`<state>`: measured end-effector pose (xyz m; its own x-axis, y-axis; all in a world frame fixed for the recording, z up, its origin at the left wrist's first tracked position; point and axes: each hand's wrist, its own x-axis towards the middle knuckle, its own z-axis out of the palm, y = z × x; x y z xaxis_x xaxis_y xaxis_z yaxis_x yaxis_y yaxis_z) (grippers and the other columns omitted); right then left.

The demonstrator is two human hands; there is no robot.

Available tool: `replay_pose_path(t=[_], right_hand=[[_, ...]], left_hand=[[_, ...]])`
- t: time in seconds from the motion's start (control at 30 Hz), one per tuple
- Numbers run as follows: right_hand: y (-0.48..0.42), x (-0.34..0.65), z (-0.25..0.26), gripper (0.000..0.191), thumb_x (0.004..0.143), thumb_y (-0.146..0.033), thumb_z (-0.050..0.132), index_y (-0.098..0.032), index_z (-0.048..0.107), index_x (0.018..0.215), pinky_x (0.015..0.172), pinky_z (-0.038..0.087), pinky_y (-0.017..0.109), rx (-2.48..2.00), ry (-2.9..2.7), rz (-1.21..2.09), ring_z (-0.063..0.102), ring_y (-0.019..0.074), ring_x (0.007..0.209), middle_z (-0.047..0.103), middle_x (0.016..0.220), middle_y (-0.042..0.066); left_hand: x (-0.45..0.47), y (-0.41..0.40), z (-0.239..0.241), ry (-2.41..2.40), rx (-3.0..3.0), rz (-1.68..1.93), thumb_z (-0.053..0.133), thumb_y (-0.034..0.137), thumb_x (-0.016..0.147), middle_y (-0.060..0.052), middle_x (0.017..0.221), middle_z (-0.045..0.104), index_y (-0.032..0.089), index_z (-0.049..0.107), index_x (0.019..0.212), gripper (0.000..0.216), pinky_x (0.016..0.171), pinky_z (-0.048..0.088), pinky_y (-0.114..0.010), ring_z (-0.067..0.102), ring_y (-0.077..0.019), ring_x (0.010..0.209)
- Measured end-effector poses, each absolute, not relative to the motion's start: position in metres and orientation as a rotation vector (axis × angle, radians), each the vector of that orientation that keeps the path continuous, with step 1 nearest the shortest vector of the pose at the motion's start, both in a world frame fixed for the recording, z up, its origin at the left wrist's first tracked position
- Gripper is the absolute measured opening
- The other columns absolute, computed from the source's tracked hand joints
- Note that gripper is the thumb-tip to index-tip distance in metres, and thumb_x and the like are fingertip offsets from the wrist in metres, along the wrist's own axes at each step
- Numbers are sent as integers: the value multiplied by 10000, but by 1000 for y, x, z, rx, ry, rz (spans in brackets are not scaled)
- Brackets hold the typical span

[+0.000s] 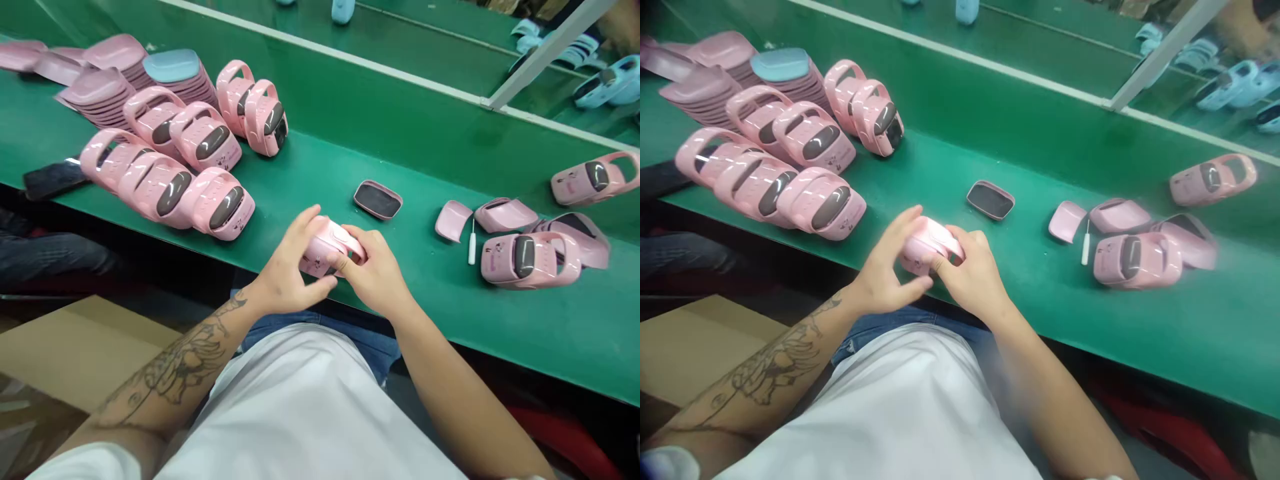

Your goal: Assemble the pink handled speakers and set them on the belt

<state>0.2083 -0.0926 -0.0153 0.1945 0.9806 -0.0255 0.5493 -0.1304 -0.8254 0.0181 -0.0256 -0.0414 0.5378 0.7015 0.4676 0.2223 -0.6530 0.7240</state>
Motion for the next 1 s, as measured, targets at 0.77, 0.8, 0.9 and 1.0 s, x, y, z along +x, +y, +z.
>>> replay_pose_path(t=[0.77, 0.8, 0.9, 1.0], right_hand=[[-105, 191, -13, 614, 733, -565, 900, -246, 685, 1211, 721, 596, 334, -1742, -1532, 644, 689, 193, 730, 762, 914, 8], [-106, 192, -15, 596, 732, -575, 897, -243, 685, 1179, 705, 594, 325, -1725, -1542, 617, 689, 189, 719, 760, 899, 5], [-106, 192, -21, 539, 753, -585, 877, -241, 672, 1114, 676, 588, 311, -1658, -1578, 492, 691, 183, 706, 760, 894, 6], [-105, 192, -26, 463, 808, -574, 838, -243, 655, 1076, 651, 578, 307, -1601, -1658, 367, 687, 179, 689, 755, 889, 15]], left_hand=[[5, -58, -37, 897, 2460, 1251, 667, 115, 784, -223, 1493, 651, 143, 570, 1446, 670, 1088, 617, -443, 689, -352, 1342], [5, -58, -38, 893, 2455, 1264, 671, 113, 783, -228, 1485, 656, 135, 581, 1433, 657, 1085, 619, -439, 694, -352, 1334], [7, -59, -41, 861, 2451, 1291, 677, 101, 780, -234, 1484, 657, 128, 599, 1420, 645, 1079, 623, -437, 701, -351, 1325], [4, -58, -44, 830, 2448, 1292, 674, 99, 787, -232, 1512, 637, 137, 597, 1439, 657, 1071, 626, -438, 698, -349, 1330]])
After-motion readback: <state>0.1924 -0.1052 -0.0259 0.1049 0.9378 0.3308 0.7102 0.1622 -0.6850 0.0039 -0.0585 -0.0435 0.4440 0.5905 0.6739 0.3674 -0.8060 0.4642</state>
